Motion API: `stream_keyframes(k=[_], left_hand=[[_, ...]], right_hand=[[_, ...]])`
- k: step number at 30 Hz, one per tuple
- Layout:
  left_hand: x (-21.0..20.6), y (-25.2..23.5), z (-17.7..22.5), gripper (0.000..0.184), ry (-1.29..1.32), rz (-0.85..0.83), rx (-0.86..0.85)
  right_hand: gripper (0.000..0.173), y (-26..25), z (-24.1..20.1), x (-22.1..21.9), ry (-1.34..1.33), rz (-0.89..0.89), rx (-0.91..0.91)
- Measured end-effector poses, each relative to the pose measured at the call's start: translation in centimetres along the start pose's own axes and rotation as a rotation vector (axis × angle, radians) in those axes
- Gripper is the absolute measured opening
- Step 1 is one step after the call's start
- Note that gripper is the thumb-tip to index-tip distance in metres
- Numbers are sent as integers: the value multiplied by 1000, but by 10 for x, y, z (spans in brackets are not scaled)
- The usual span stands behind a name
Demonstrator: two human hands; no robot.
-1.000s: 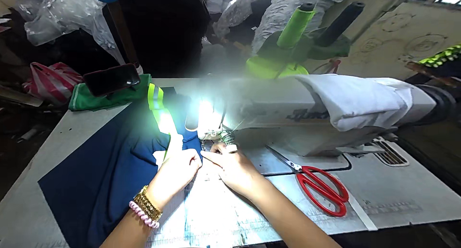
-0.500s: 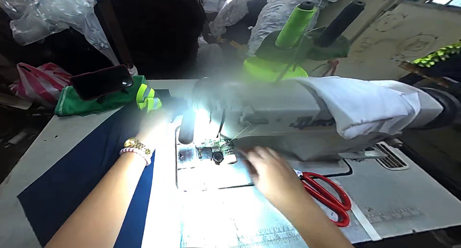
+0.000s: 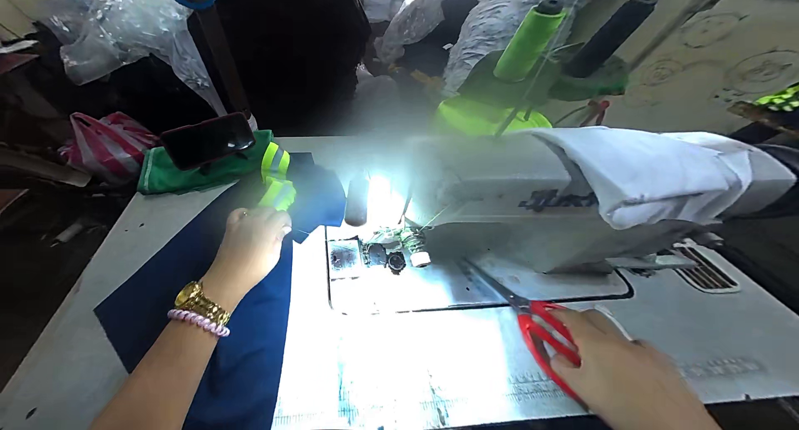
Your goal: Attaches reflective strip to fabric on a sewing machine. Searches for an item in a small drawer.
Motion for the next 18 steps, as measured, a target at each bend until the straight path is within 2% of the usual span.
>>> stream_keyframes(k=[3,4,5,6,7,9,13,15,17,18], left_hand=[[11,10,1,14,236,12,95],[13,12,3,13,278,25,98],[15,15,5,13,304,36,94],[17,16,8,12,317,47,85],[19,17,10,11,325,52,78],[21,19,15,11,345,50,80],[22,19,20,13,374,47,70],[18,17,20,13,339,43,41],[8,15,18,12,231,-23,27],[0,16,15,21,170,-89,62]], right_hand=[[39,26,-58,-14,-501,-395,192],[39,36,-79,-24,-722,-551,252],[48,44,-99,-36,-954,-720,279],[59,47,-117,-49,-1187,-876,262],[62,47,-136,-56,-1372,-995,227],[60,35,-166,-67,-1563,-1143,159],[51,7,-201,-78,-1686,-1214,22],[44,1,-206,-72,-1620,-1147,47],[35,3,-195,-54,-1237,-929,180],[35,5,-184,-44,-964,-793,232]])
Point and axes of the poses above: each hand's wrist, its own y-axis away from the middle knuckle, its own x-axis out of the back of the hand, z = x × y, the point moved 4 cm from there along -y, towards the middle knuckle, and after that the axes turned 2 degrees about -x, right-handed, at the moved point
